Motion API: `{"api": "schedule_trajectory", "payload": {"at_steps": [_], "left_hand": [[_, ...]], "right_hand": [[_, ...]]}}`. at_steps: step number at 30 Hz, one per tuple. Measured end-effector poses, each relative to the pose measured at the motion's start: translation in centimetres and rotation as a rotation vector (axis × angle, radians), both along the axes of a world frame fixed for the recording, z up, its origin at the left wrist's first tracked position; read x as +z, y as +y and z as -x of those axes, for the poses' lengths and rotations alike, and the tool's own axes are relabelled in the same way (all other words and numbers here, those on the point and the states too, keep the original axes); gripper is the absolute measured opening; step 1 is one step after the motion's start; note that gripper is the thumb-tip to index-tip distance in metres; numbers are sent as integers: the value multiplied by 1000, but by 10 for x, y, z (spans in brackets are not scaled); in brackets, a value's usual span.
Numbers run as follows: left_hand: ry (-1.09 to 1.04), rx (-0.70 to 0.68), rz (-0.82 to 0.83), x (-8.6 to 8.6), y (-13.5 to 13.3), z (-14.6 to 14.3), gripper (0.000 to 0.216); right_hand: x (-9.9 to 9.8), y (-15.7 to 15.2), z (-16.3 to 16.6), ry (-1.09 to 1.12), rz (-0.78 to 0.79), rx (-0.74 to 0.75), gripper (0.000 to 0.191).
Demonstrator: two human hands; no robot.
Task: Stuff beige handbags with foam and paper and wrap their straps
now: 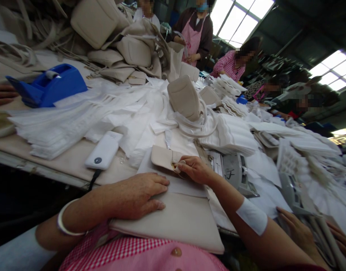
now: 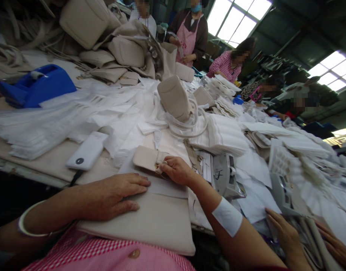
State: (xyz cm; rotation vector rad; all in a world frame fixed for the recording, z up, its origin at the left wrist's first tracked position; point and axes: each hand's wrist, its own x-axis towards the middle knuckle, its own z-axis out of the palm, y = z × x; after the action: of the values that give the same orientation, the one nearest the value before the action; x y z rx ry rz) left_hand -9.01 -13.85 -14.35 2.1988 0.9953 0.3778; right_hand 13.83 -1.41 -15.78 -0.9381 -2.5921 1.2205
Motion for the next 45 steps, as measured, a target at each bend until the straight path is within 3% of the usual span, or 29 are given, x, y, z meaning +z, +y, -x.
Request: {"api": "schedule_trajectory", "payload": {"at_steps": [3,17,25,34,45], "left_hand": [[9,-6,0,-1,1,0,35],[3,6,-26,0,-1,0,33],[-52,16,-15,-5,-1,1,33],[-71,27,-6,-8,1,1,33],[-24,30,-16,-1,-3,4,38]], "right_hand": [[-1,0,0,-11,-13,1,38],[-8,-18,4,-106,-443,117,36],[-11,-32,8,-236,-550,114,34],[-11,-41,14,-371,-561,160,31],[2,-30,2,-110,-344,21,33]]}}
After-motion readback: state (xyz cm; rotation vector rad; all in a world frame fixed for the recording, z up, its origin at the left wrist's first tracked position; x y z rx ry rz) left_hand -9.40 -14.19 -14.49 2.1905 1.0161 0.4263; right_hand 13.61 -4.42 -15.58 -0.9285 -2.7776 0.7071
